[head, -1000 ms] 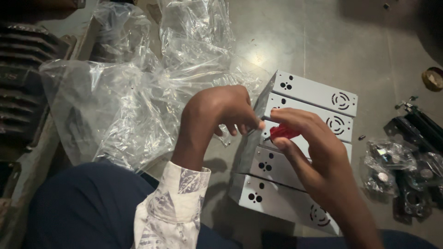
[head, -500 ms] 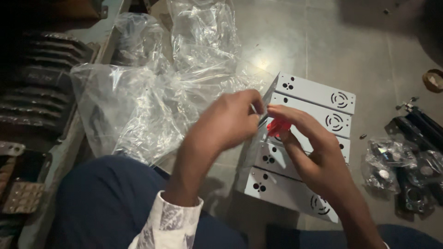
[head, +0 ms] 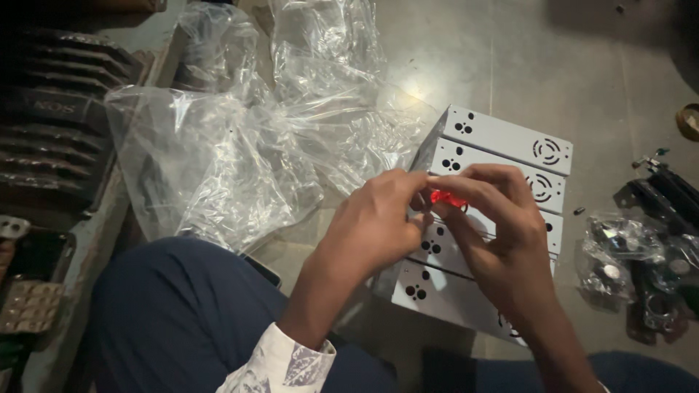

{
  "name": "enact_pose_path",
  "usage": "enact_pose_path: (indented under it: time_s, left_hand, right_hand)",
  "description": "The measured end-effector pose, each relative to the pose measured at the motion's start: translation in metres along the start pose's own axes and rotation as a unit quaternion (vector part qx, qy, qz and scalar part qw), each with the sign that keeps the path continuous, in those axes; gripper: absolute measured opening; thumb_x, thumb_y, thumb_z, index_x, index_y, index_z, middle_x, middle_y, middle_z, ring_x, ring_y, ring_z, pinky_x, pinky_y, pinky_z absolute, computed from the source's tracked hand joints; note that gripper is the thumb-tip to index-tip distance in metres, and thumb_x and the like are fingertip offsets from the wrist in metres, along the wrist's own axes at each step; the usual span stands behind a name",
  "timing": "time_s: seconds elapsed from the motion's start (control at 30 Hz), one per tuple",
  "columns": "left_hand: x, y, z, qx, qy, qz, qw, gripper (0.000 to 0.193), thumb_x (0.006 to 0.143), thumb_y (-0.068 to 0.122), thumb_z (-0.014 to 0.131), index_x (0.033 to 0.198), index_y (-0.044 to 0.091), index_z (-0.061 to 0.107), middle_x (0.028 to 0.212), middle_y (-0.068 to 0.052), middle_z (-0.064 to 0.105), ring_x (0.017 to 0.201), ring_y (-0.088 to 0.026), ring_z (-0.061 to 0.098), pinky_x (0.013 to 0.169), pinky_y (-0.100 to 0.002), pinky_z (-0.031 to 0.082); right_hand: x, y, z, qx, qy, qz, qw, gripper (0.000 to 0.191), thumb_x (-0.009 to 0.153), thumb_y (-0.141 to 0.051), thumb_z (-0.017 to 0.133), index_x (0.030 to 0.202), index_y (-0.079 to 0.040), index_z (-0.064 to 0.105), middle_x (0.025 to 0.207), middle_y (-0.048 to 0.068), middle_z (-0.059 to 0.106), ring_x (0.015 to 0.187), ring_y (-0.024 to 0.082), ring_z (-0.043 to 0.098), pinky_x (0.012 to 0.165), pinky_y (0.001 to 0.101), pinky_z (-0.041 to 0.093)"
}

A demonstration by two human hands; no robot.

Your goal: The person uses a red-handled screwdriver to fasten screws into several stacked white metal electronic enclosures. After securing the units, the person separates them and handles a black metal component.

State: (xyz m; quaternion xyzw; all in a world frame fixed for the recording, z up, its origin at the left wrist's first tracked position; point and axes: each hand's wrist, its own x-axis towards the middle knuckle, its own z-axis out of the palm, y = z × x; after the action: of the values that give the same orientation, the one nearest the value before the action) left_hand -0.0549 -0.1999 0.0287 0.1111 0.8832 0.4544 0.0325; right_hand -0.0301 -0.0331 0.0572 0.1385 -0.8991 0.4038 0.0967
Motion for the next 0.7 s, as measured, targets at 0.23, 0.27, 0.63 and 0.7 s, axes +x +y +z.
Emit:
enact_pose_path:
  time_s: [0.23,0.27,0.63,0.7]
  left_hand:
    - [0.001,-0.006,0.011,0.048,0.060,0.083,0.994,0.026,0.079,0.009,0.075,0.105,0.010,0.071,0.098,-0.014,0.070,0.091,-0.037,0.071,0.078,-0.047,0.055]
    - [0.001,-0.005,0.012,0.063,0.064,0.100,0.991,0.022,0.081,0.008,0.075,0.103,0.008,0.070,0.096,-0.013,0.070,0.089,-0.036,0.071,0.078,-0.047,0.055]
    - [-0.010,0.012,0.027,0.350,0.132,0.171,0.911,0.013,0.081,0.005,0.068,0.090,0.011,0.061,0.084,-0.004,0.062,0.078,-0.020,0.070,0.071,-0.037,0.051]
    - [-0.012,0.017,0.036,0.395,0.110,0.124,0.904,0.011,0.084,0.009,0.068,0.091,0.011,0.059,0.084,-0.004,0.061,0.074,-0.019,0.068,0.071,-0.038,0.050]
  right_hand:
    - [-0.001,0.009,-0.005,0.010,-0.031,-0.070,0.997,0.040,0.088,0.004,0.068,0.127,-0.001,0.063,0.124,0.015,0.063,0.115,0.026,0.065,0.096,0.0390,0.053]
    - [-0.003,0.011,-0.003,-0.005,-0.018,-0.041,0.999,0.039,0.087,0.004,0.069,0.125,-0.002,0.065,0.120,0.013,0.065,0.108,0.022,0.069,0.092,0.0370,0.055]
    - [-0.010,0.038,-0.032,0.145,0.096,-0.005,0.985,0.028,0.107,-0.001,0.065,0.134,0.002,0.060,0.127,0.014,0.066,0.118,0.021,0.071,0.103,0.0328,0.060]
    - [-0.012,0.038,-0.037,0.130,0.095,0.000,0.987,0.028,0.106,-0.001,0.065,0.133,0.002,0.060,0.126,0.014,0.066,0.116,0.021,0.071,0.101,0.0327,0.061]
